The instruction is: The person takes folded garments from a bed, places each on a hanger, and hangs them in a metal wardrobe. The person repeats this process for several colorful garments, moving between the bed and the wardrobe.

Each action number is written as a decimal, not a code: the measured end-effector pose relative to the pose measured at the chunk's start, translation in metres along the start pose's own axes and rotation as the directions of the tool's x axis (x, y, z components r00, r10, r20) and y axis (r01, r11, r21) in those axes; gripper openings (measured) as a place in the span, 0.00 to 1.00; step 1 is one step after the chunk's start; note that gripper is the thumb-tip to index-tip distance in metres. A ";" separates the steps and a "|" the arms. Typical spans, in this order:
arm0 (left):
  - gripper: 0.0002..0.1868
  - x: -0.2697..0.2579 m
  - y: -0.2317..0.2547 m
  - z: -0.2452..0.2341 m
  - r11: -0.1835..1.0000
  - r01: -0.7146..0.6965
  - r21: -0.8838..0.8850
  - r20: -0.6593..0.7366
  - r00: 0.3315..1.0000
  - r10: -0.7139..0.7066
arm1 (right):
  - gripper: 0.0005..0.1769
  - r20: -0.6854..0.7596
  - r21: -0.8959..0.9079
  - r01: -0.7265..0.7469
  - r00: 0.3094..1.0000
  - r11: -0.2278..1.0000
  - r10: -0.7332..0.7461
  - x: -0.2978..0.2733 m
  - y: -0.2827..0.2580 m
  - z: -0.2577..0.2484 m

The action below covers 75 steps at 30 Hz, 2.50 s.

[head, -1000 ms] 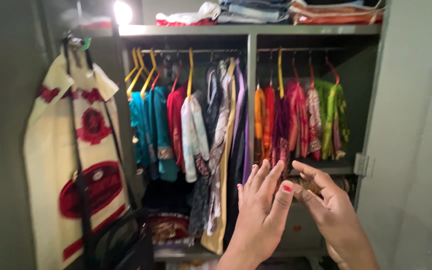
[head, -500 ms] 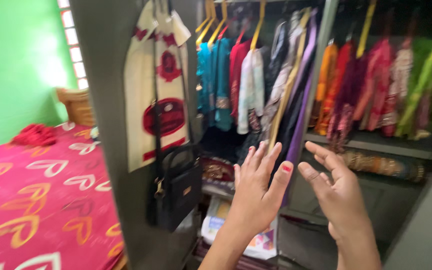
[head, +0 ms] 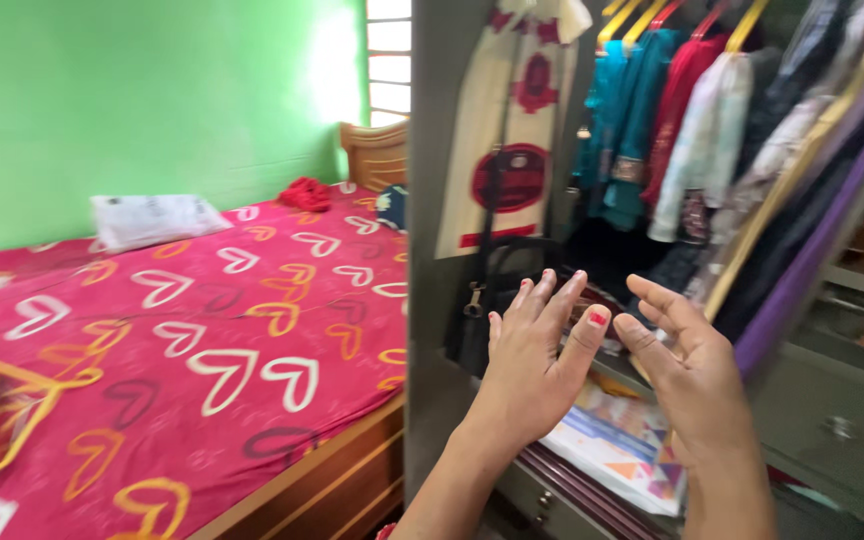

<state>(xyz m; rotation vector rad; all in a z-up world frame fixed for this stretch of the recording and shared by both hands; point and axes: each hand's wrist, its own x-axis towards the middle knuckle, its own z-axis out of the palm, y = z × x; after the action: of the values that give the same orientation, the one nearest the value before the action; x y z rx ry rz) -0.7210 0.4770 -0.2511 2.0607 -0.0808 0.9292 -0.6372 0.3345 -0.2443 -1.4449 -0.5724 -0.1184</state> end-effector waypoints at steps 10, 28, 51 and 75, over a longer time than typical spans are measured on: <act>0.38 -0.039 -0.018 -0.097 0.986 0.071 0.153 -0.176 0.983 -0.044 | 0.29 0.202 0.083 0.037 0.978 0.996 -0.054 -0.019 -0.011 0.106; 0.38 -0.140 -0.099 -0.369 0.930 0.266 0.252 -0.336 0.926 -0.174 | 0.27 0.509 0.150 0.065 0.851 0.987 -0.133 -0.108 -0.030 0.408; 0.40 -0.203 -0.242 -0.598 0.776 0.503 0.381 -0.567 0.789 -0.234 | 0.29 0.737 0.032 -0.115 0.673 0.993 0.055 -0.141 -0.001 0.699; 0.46 -0.199 -0.490 -0.740 0.615 0.768 0.178 -0.673 0.551 -0.493 | 0.27 0.895 -0.144 -0.331 0.358 0.932 0.266 -0.067 0.184 0.994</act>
<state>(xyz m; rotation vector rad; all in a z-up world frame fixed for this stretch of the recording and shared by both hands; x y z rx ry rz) -1.1162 1.2731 -0.4433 1.8481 1.2918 1.0734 -0.9149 1.2928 -0.4214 -1.4420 -1.1675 1.0813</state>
